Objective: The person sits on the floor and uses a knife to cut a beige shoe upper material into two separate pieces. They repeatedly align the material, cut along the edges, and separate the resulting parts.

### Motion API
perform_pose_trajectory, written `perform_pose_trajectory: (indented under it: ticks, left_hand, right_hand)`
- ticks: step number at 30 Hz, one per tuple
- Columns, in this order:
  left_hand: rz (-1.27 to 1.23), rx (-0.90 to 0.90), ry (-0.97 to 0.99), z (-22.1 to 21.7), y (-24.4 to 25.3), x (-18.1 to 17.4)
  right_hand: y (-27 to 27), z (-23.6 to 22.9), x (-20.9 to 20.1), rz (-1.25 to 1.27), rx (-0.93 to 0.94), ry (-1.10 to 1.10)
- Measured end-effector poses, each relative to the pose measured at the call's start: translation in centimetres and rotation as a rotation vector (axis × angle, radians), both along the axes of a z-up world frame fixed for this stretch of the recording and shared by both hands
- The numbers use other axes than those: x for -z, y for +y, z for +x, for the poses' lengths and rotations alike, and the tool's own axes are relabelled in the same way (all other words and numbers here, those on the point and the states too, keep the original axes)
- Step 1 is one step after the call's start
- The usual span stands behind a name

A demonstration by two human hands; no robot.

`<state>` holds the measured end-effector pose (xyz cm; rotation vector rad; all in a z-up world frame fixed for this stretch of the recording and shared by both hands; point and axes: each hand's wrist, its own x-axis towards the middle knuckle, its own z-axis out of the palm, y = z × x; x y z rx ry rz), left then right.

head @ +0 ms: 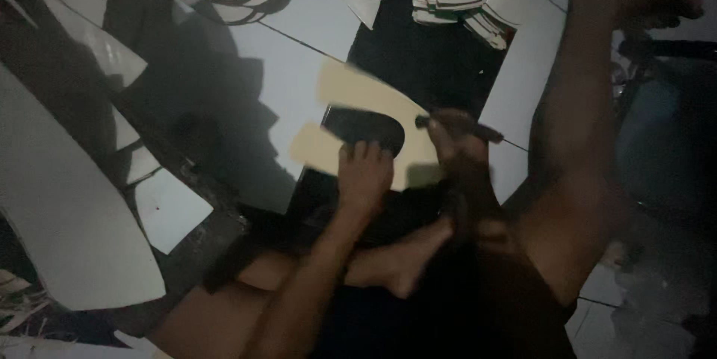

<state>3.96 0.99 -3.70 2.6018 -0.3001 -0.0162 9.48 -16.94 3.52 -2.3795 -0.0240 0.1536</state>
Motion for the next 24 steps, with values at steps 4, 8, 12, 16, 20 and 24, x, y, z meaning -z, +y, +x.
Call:
perform_pose_trajectory:
  ticks: [4, 8, 12, 16, 20, 24]
  left_hand:
    - [-0.005, -0.125, -0.113, 0.0, 2.8, -2.0]
    - [-0.035, -0.065, -0.044, -0.6, 3.2, -2.3]
    - [-0.236, 0.167, 0.070, -2.5, -1.7, -1.9]
    - [-0.234, 0.136, -0.165, -3.7, -4.1, -0.1]
    - [-0.178, 0.197, -0.110, -2.7, -3.7, 2.1]
    - [-0.164, 0.198, 0.028, -1.8, -3.7, 2.5]
  right_hand:
    - [-0.6, -2.3, -0.4, -0.015, 0.206, 0.268]
    - [-1.0, -3.0, -0.2, -0.589, -0.437, -0.371]
    - [-1.7, -3.4, 0.1, -0.548, -0.401, -0.211]
    - [-1.7, -3.2, 0.7, -0.429, -0.302, -0.001]
    - [-0.7, -1.4, 1.7, -0.332, -0.235, -0.173]
    - [0.2, 1.9, 2.2, -0.299, -0.375, -0.356]
